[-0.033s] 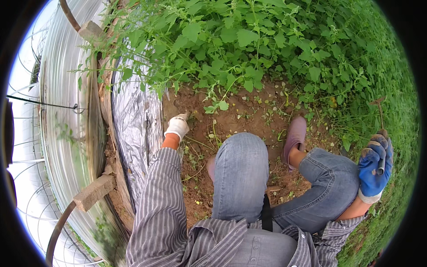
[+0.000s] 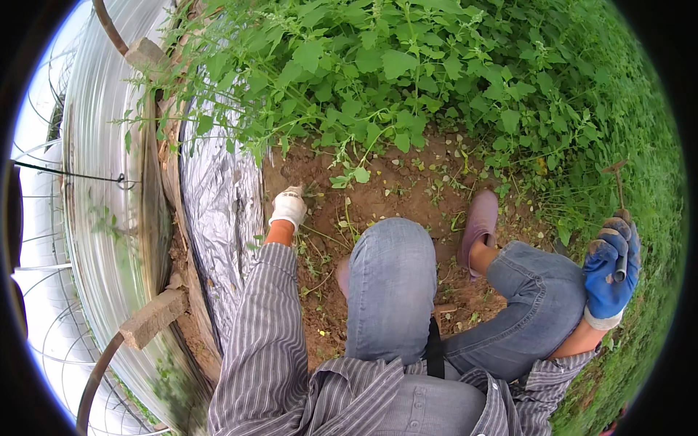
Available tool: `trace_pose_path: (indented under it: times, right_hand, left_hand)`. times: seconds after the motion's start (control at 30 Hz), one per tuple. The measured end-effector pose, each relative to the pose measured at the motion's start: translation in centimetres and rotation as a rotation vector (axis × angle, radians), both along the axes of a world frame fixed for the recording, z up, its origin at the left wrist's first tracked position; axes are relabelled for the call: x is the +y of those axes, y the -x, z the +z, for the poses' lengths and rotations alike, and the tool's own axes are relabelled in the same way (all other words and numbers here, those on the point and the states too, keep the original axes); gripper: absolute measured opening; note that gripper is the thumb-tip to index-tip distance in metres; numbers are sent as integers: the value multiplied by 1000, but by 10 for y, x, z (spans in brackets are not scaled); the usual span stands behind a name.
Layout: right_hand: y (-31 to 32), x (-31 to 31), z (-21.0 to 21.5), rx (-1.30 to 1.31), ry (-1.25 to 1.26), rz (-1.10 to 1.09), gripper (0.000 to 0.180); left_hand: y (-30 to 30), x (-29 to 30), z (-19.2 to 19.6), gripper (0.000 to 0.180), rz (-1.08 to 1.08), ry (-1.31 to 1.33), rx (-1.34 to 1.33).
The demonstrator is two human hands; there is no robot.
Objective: The person squats in a greenhouse and pulls weeds by hand from the soil around a row of plants. They repeatedly reach into the vegetation, uproot small plants, and toss them aside.
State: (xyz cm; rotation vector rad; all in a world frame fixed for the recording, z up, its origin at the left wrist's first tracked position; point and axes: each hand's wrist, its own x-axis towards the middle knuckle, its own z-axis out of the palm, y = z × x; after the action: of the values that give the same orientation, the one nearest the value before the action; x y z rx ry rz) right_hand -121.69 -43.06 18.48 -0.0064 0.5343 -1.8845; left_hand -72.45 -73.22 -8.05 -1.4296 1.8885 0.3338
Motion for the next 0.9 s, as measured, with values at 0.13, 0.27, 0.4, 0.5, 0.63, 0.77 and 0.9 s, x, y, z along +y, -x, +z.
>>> trace_pose_path:
  times: [0.13, 0.27, 0.4, 0.5, 0.63, 0.77, 0.9]
  right_hand:
    - [0, 1, -1, 5, -30, -33, 26]
    - [-1, 2, 9, 15, -9, -50, 26]
    - [-5, -5, 5, 51, 4, -7, 26]
    - [-14, -12, 14, 57, -3, 36, 26]
    - [-11, -6, 7, 40, -11, 11, 27]
    - [-5, -3, 7, 51, -20, -48, 27]
    - [-6, 0, 10, 33, 13, -19, 27]
  left_hand:
    - [-40, -2, 7, 48, 705, 184, 877]
    - [-83, -13, 51, 39, 556, 409, 700]
    - [-129, -7, 9, 27, -146, 193, 14]
    - [-118, 12, -32, 33, -14, 160, 118]
    - [-65, 36, -18, 29, 16, 176, 144]
    - [-77, 40, -39, 25, -94, 150, 64]
    - [-49, 43, -38, 29, 737, -88, 301]
